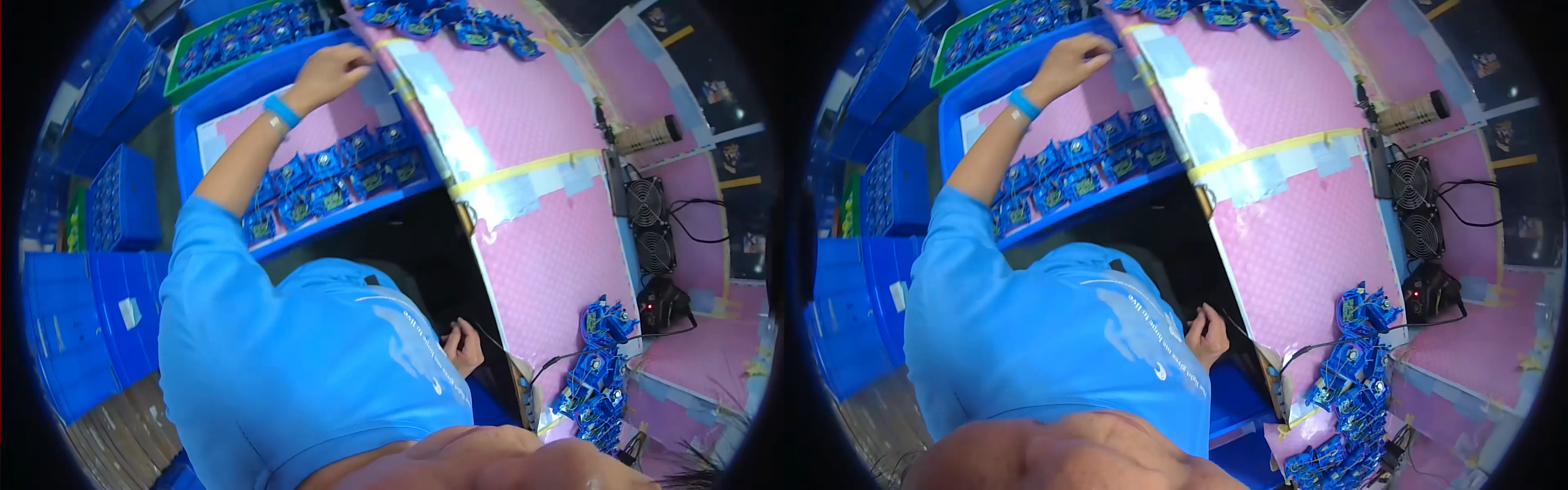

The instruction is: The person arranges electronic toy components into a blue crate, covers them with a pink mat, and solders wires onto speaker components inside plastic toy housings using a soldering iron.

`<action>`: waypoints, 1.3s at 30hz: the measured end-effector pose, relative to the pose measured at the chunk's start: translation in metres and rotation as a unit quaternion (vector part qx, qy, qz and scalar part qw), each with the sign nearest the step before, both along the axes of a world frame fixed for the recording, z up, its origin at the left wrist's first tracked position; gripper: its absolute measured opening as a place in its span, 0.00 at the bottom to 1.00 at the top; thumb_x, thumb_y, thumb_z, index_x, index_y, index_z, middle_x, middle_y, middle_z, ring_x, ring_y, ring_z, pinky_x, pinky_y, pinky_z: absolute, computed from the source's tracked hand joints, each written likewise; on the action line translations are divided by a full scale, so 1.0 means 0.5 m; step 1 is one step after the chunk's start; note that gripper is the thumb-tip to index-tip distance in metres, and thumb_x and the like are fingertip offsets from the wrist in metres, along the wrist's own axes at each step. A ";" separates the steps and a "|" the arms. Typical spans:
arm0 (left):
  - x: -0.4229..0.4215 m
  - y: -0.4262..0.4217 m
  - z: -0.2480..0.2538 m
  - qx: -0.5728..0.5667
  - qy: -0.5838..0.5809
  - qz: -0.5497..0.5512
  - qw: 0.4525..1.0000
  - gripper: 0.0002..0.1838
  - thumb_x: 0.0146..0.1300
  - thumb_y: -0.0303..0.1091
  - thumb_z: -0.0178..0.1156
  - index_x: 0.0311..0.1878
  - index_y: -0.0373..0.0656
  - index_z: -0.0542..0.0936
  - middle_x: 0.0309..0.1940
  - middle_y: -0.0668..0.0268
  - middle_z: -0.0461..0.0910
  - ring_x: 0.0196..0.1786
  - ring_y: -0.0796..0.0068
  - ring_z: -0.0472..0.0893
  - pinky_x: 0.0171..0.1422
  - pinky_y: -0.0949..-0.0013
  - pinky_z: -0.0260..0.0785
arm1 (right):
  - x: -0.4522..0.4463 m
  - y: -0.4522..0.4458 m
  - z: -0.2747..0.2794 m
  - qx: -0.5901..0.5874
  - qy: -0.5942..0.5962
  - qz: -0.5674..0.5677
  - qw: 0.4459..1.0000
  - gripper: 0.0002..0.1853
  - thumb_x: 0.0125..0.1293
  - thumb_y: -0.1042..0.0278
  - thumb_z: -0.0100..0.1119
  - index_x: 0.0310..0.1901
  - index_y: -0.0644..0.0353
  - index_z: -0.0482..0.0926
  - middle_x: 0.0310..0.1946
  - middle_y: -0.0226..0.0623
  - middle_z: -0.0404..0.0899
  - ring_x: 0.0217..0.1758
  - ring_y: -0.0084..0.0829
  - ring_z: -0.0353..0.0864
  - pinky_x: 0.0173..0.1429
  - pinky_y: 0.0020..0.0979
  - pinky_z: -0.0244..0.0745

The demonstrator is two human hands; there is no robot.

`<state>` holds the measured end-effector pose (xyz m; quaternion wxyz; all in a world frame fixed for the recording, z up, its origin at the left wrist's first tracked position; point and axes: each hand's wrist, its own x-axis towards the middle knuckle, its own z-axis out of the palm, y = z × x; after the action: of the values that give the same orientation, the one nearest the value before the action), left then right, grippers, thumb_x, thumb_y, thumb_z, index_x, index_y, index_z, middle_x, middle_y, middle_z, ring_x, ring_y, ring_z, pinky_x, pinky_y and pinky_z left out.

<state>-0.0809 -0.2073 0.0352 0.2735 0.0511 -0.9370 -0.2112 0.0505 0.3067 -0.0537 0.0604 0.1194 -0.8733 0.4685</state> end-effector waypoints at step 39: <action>-0.390 0.258 0.143 -0.130 -0.102 -0.439 0.883 0.15 0.53 0.31 0.67 0.45 0.46 0.87 0.45 0.58 0.83 0.51 0.56 0.81 0.59 0.58 0.71 | 0.004 0.002 -0.014 -0.003 0.000 -0.047 0.999 0.09 0.65 0.83 0.59 0.46 0.69 0.83 0.31 0.45 0.85 0.22 0.29 0.85 0.28 0.28 0.78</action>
<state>-0.2759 -0.0783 0.1070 0.0605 -0.3798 -0.9054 -0.1800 0.0523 0.3075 -0.0605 0.0828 0.0782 -0.8765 0.4678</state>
